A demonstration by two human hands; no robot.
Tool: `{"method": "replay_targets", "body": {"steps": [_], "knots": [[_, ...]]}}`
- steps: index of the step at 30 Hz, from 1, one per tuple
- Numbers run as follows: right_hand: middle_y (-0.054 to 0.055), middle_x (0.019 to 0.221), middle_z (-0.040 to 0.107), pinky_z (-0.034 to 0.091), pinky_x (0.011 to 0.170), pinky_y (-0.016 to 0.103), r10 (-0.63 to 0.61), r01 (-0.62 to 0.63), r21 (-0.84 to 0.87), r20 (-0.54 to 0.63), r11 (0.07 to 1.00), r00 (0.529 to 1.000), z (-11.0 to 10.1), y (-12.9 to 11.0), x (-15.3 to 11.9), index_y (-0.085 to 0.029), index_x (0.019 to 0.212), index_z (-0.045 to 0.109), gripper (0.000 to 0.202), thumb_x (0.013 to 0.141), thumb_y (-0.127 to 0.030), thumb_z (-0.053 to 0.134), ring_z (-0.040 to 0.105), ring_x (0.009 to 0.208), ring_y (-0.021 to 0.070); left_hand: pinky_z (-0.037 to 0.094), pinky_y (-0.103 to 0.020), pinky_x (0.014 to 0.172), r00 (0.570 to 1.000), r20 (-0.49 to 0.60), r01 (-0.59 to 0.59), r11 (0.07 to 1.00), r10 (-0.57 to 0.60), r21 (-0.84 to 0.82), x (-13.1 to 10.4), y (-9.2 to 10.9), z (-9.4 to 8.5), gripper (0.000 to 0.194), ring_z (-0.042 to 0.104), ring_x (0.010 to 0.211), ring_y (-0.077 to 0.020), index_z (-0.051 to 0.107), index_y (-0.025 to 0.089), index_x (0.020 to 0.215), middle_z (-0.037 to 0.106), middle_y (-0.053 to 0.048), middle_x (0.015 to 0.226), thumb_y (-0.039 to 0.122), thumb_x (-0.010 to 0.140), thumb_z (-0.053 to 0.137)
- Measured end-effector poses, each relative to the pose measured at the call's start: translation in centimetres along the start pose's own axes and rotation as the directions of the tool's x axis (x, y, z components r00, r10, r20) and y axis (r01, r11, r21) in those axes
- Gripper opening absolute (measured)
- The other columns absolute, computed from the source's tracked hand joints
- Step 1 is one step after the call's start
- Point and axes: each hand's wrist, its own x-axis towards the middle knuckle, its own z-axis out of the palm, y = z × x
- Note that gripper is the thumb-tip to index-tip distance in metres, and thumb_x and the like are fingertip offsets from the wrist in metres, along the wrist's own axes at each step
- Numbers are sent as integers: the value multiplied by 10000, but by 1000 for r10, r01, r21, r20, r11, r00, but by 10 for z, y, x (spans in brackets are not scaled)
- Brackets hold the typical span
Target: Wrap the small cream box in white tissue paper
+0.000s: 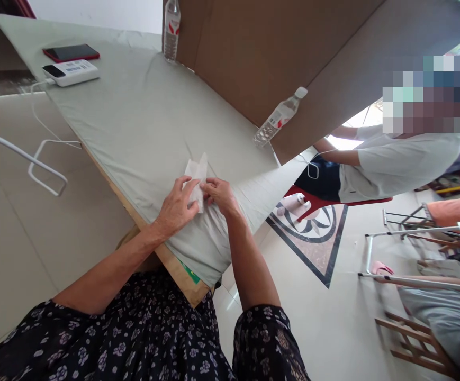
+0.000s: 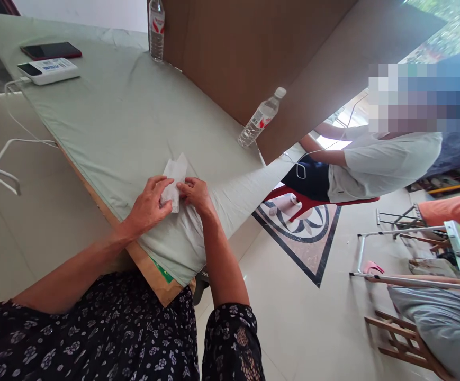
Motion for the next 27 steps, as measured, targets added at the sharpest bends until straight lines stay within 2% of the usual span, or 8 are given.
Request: {"method": "replay_targets", "body": {"steps": [3, 5, 7, 10, 16, 21, 24, 27], "knots": [[-62, 564, 558, 309, 392, 219, -17, 18, -43, 35, 999, 999, 7, -4, 13, -184, 841, 653, 341, 694, -433, 833, 481, 466, 97, 551, -378, 1074, 992, 33, -121, 989, 119, 85, -1, 1, -1, 574, 637, 1278, -253, 584, 226, 1417, 448, -125, 1634, 88, 859, 571], [-83, 539, 511, 271, 408, 219, -13, 16, -56, 58, 998, 998, 8, -4, 20, -197, 781, 625, 392, 643, -487, 849, 412, 452, 75, 535, -413, 1105, 981, 47, -192, 974, 188, 122, -1, 0, -1, 532, 637, 1279, -269, 616, 206, 1385, 531, -127, 1578, 77, 874, 547], [-94, 535, 474, 271, 443, 223, -13, 19, -67, 82, 998, 997, 7, -4, 23, -207, 728, 591, 418, 592, -500, 856, 380, 474, 67, 538, -439, 1098, 975, 53, -223, 965, 217, 137, 0, -3, 0, 485, 657, 1230, -280, 640, 184, 1350, 653, -130, 1432, 83, 888, 532], [-88, 569, 467, 301, 505, 236, -68, 75, -67, 95, 995, 993, 4, -2, 26, -212, 686, 564, 398, 566, -483, 831, 388, 543, 76, 550, -444, 1076, 977, 48, -214, 969, 210, 120, 2, -8, 2, 413, 673, 1173, -283, 670, 158, 1272, 724, -128, 1267, 96, 888, 531], [-53, 663, 520, 361, 609, 256, -231, 227, 46, 115, 973, 966, 10, 5, 27, -201, 704, 615, 307, 646, -462, 768, 439, 647, 104, 548, -415, 1075, 982, 31, -187, 982, 186, 27, 5, -13, 3, 337, 668, 1173, -263, 690, 182, 1184, 722, -106, 1208, 126, 878, 561], [-33, 755, 588, 440, 685, 270, -308, 292, 196, 57, 936, 950, 25, 12, 18, -211, 808, 662, 303, 717, -484, 756, 511, 720, 125, 540, -412, 1077, 985, 12, -174, 984, 174, -29, 5, -17, 4, 332, 664, 1161, -259, 688, 170, 1188, 703, -105, 1204, 158, 878, 569], [-23, 796, 635, 485, 736, 280, -344, 325, 243, 39, 914, 938, 28, 16, 9, -216, 844, 676, 303, 742, -487, 766, 562, 756, 134, 555, -388, 1037, 989, -42, -145, 988, 143, -54, 2, -18, 6, 333, 660, 1143, -243, 674, 185, 1200, 649, -107, 1246, 184, 877, 594], [-6, 841, 685, 520, 805, 304, -389, 373, 223, 31, 901, 921, 25, 17, -1, -222, 884, 706, 314, 769, -507, 772, 612, 808, 155, 565, -416, 1001, 987, -142, -75, 996, 68, -41, -3, -18, 8, 364, 639, 1140, -265, 631, 181, 1213, 603, -123, 1231, 211, 850, 648]]}}
